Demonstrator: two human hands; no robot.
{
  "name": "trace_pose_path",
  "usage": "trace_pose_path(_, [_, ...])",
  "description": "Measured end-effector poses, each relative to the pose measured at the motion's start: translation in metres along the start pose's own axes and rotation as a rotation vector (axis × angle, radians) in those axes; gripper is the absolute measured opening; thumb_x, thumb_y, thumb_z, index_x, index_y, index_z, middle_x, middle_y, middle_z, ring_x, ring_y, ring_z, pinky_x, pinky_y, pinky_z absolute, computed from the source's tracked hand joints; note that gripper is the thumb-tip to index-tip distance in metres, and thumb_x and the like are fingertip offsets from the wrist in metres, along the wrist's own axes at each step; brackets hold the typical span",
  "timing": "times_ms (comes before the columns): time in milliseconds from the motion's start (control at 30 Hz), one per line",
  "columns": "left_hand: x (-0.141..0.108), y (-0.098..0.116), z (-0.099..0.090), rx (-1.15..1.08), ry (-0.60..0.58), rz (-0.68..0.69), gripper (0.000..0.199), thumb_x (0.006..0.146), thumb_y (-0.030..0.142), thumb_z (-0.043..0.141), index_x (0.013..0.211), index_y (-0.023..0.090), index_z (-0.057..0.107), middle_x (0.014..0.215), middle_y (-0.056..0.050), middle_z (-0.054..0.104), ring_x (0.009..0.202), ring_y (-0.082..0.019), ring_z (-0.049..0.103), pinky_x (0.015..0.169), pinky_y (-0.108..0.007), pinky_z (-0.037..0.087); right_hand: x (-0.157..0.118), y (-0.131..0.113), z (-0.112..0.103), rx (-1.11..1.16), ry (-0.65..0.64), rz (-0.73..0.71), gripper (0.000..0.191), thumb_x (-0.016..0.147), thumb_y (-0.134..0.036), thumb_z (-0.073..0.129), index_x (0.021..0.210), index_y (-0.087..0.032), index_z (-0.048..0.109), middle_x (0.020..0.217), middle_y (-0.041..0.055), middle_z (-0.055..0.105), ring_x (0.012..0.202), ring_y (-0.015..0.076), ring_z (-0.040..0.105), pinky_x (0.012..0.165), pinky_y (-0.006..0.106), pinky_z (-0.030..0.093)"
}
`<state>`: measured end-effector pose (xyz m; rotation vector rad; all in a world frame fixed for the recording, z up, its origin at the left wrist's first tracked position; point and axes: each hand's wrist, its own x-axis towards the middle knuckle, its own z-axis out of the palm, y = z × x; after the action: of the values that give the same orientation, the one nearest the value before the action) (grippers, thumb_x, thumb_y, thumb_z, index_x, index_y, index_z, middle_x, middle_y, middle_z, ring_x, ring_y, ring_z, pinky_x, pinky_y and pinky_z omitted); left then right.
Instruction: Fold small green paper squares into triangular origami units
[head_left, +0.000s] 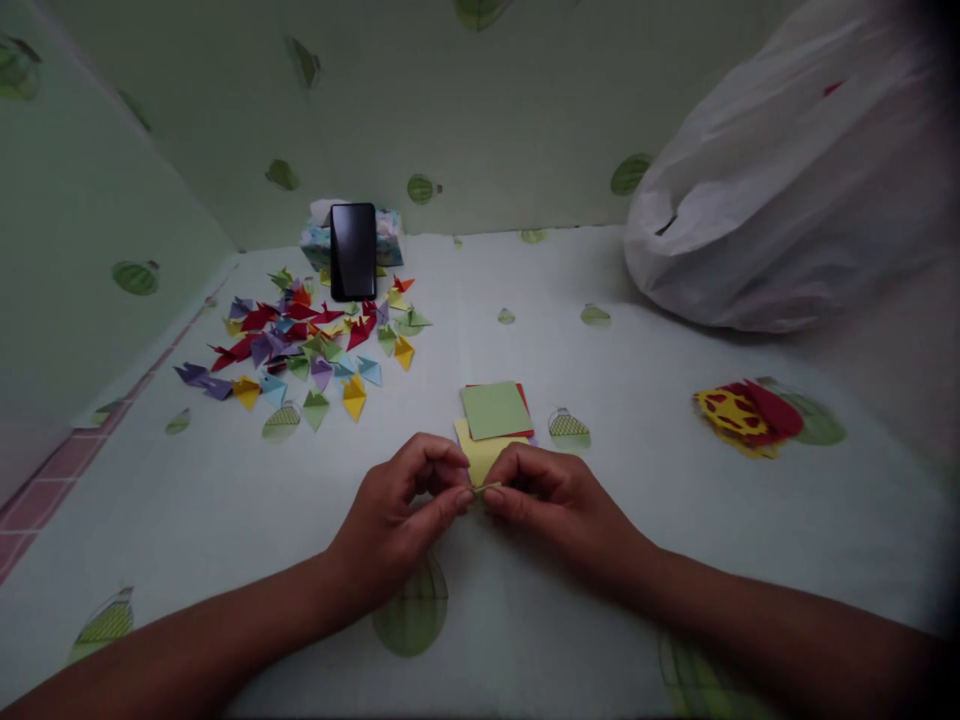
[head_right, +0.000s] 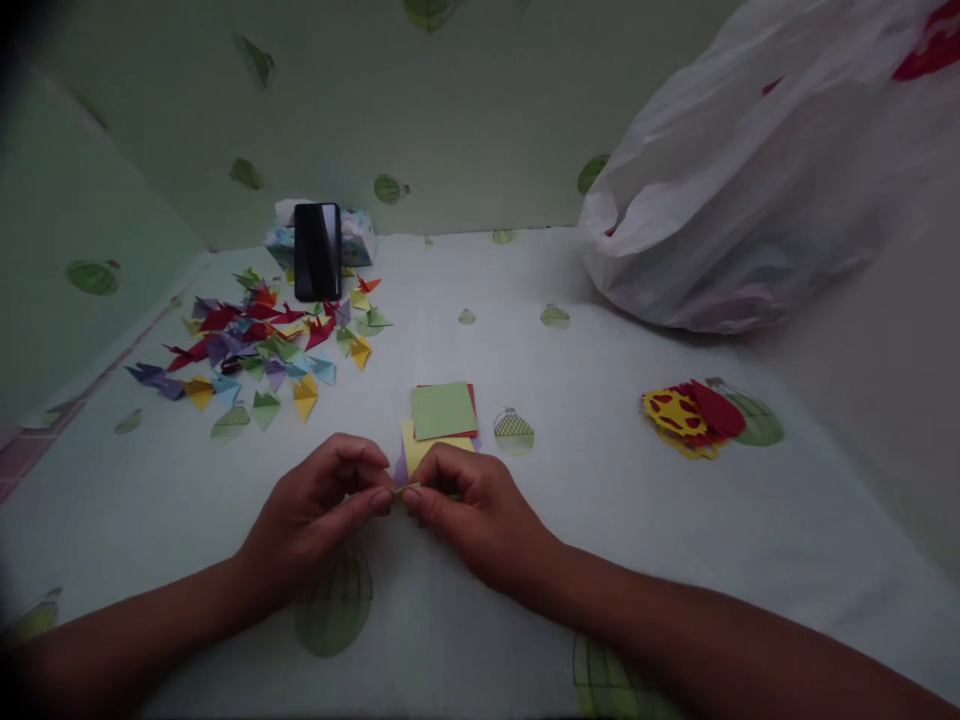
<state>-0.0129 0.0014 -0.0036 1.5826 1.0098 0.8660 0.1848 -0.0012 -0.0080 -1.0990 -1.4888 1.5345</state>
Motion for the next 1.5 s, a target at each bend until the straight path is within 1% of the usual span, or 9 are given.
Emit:
trace_pose_path(133, [0.002, 0.000, -0.002, -0.004, -0.032, -0.052, 0.015, 0.093, 0.028, 0.055, 0.104, 0.019, 0.061, 0.085, -0.002, 0.068, 0.075, -0.013, 0.063, 0.067, -0.025, 0.050, -0.001, -0.001, 0.000, 0.003, 0.025, 0.009, 0.021, 0.084, -0.029, 0.063, 0.067, -0.017, 0.057, 0.065, -0.0012, 0.057, 0.062, 0.0112, 0.049, 0.059, 0.025, 0.037])
trace_pose_path(267, [0.005, 0.004, -0.003, 0.139, -0.108, -0.035, 0.015, 0.087, 0.028, 0.064, 0.077, 0.016, 0.065, 0.072, -0.001, 0.064, 0.066, -0.013, 0.057, 0.063, -0.025, 0.043, -0.001, -0.001, 0.000, -0.011, -0.002, 0.000, 0.022, 0.084, -0.030, 0.065, 0.067, -0.017, 0.058, 0.063, -0.0014, 0.057, 0.061, 0.0109, 0.048, 0.057, 0.024, 0.037])
trace_pose_path(400, [0.006, 0.006, -0.003, 0.141, -0.091, -0.056, 0.022, 0.087, 0.028, 0.061, 0.068, 0.016, 0.061, 0.065, 0.001, 0.058, 0.061, -0.011, 0.050, 0.059, -0.024, 0.038, 0.000, -0.002, 0.000, -0.010, -0.038, 0.017, 0.026, 0.088, -0.033, 0.059, 0.067, -0.017, 0.059, 0.063, -0.0003, 0.060, 0.061, 0.0117, 0.052, 0.060, 0.025, 0.040])
trace_pose_path(600, [0.006, 0.005, -0.002, -0.087, -0.006, -0.230, 0.023, 0.084, 0.034, 0.064, 0.069, 0.016, 0.060, 0.060, 0.002, 0.056, 0.058, -0.011, 0.047, 0.056, -0.023, 0.037, 0.002, 0.002, -0.001, 0.132, 0.040, 0.037, 0.033, 0.095, -0.047, 0.049, 0.083, -0.019, 0.061, 0.063, 0.0002, 0.064, 0.062, 0.0134, 0.060, 0.064, 0.028, 0.045])
trace_pose_path(767, [0.004, 0.003, 0.001, -0.170, 0.081, -0.247, 0.027, 0.085, 0.035, 0.064, 0.065, 0.016, 0.060, 0.059, 0.001, 0.058, 0.058, -0.011, 0.050, 0.058, -0.024, 0.039, 0.005, 0.005, 0.003, 0.243, -0.058, 0.062, 0.029, 0.079, -0.045, 0.072, 0.080, -0.018, 0.061, 0.065, -0.0018, 0.061, 0.058, 0.0114, 0.055, 0.057, 0.025, 0.043])
trace_pose_path(1000, [0.004, 0.001, 0.004, -0.234, -0.016, -0.290, 0.019, 0.081, 0.033, 0.070, 0.077, 0.016, 0.063, 0.070, 0.000, 0.061, 0.067, -0.012, 0.053, 0.064, -0.024, 0.041, 0.003, 0.001, 0.004, 0.109, -0.096, 0.036, 0.021, 0.084, -0.029, 0.065, 0.068, -0.017, 0.058, 0.060, -0.0025, 0.057, 0.055, 0.0089, 0.049, 0.052, 0.022, 0.037])
trace_pose_path(1200, [0.002, 0.000, 0.008, -0.446, 0.100, -0.383, 0.028, 0.080, 0.038, 0.070, 0.069, 0.016, 0.056, 0.060, 0.004, 0.050, 0.056, -0.009, 0.041, 0.054, -0.022, 0.032, 0.003, 0.002, 0.003, 0.146, -0.092, -0.012, 0.022, 0.083, -0.036, 0.067, 0.079, -0.017, 0.058, 0.063, -0.0026, 0.059, 0.058, 0.0108, 0.056, 0.059, 0.025, 0.044])
trace_pose_path(1367, [0.002, 0.001, 0.010, -0.551, 0.025, -0.477, 0.034, 0.075, 0.044, 0.074, 0.070, 0.016, 0.055, 0.055, 0.006, 0.040, 0.050, -0.007, 0.029, 0.047, -0.021, 0.020, 0.005, 0.005, 0.004, 0.168, -0.093, -0.025, 0.027, 0.082, -0.041, 0.070, 0.079, -0.017, 0.058, 0.063, -0.0029, 0.059, 0.057, 0.0105, 0.057, 0.057, 0.025, 0.044])
trace_pose_path(1500, [0.003, 0.002, 0.010, -0.584, -0.016, -0.501, 0.031, 0.074, 0.040, 0.076, 0.073, 0.016, 0.057, 0.057, 0.006, 0.045, 0.050, -0.006, 0.032, 0.047, -0.020, 0.021, 0.004, 0.005, 0.004, 0.214, -0.103, -0.013, 0.031, 0.081, -0.045, 0.071, 0.075, -0.018, 0.056, 0.065, -0.0022, 0.060, 0.057, 0.0102, 0.058, 0.057, 0.025, 0.046])
